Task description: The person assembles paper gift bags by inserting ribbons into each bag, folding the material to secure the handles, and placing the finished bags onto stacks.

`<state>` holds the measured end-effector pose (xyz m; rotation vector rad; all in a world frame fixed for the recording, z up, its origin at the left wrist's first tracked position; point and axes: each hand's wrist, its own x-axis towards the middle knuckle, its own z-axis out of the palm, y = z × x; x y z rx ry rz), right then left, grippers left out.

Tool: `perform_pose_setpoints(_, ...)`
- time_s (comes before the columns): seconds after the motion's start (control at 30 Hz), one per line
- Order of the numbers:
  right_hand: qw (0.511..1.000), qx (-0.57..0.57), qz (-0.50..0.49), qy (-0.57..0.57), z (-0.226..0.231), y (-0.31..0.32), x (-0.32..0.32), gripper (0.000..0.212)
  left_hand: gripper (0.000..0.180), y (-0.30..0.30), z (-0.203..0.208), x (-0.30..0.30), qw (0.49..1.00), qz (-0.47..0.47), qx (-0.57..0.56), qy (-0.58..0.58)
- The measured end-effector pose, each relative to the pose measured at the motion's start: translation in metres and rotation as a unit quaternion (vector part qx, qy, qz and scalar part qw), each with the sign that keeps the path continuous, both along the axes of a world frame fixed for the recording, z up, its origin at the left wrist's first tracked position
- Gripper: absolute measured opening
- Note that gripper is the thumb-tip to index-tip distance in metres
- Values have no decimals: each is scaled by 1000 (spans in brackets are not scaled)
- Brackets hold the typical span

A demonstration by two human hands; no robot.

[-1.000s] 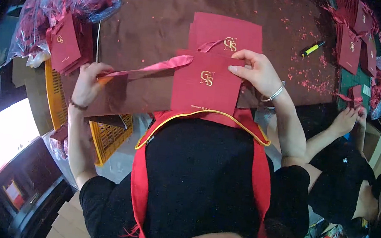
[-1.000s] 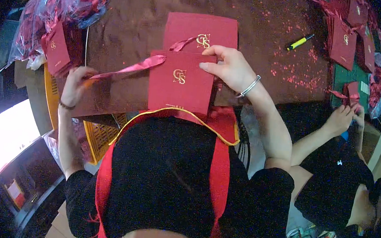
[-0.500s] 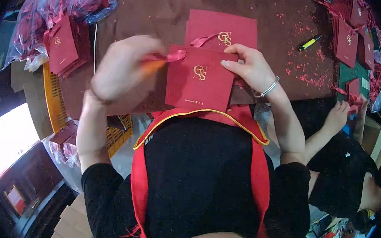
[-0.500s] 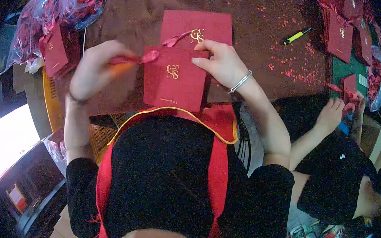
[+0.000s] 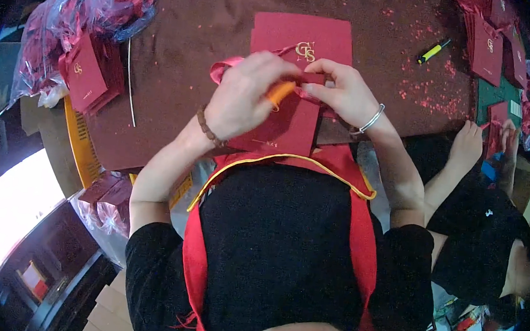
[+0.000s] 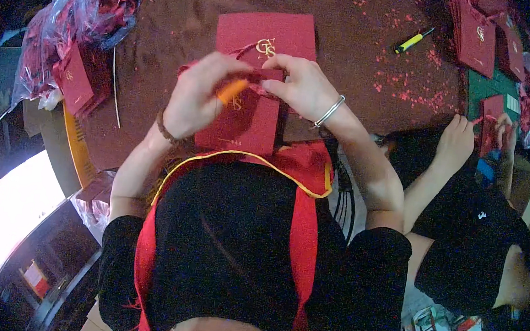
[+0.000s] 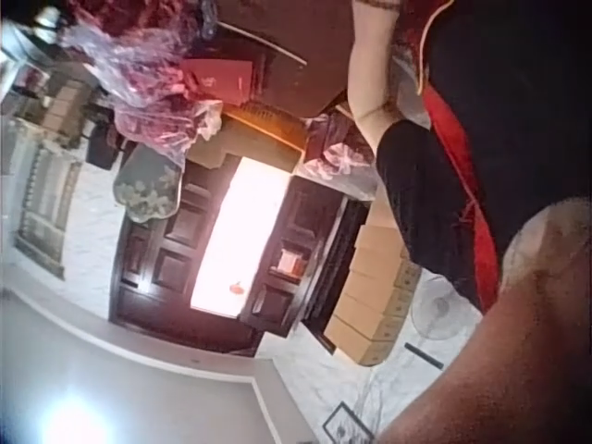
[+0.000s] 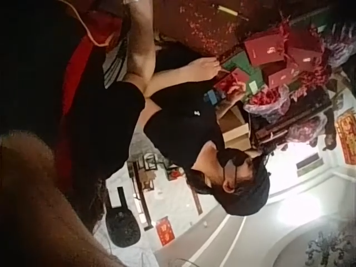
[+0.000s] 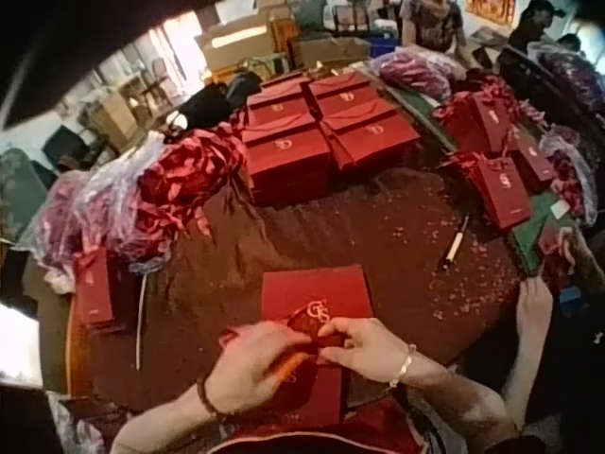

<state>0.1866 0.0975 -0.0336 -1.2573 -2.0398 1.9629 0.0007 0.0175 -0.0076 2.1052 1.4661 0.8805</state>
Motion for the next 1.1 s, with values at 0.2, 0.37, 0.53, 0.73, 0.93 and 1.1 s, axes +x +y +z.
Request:
perform_pose_setpoints(0.2, 998, 65, -2, 23, 1, -3, 0, 22, 22, -20, -28, 15, 990, -3, 68, 127)
perform_pose_setpoints(0.37, 998, 46, -9, 33, -5, -3, 3, 21, 18, -22, -26, 11, 989, 81, 103, 70)
perform_pose_setpoints(0.53, 997, 35, -29, 65, -2, -9, 4, 22, 19, -28, -21, 6, 970, 223, 4, -93)
perform_pose_setpoints(0.73, 994, 88, -22, 62, -2, -12, 3, 21, 24, -28, -19, 9, 986, 164, 19, 17)
perform_pose_setpoints(0.93, 992, 106, -29, 57, 0, -13, 4, 25, 19, -24, -24, 9, 987, 150, 34, 45)
perform_pose_setpoints(1.1, 990, 123, -34, 59, 5, -16, 1, 23, 17, -24, -19, 17, 984, 156, 52, 65)
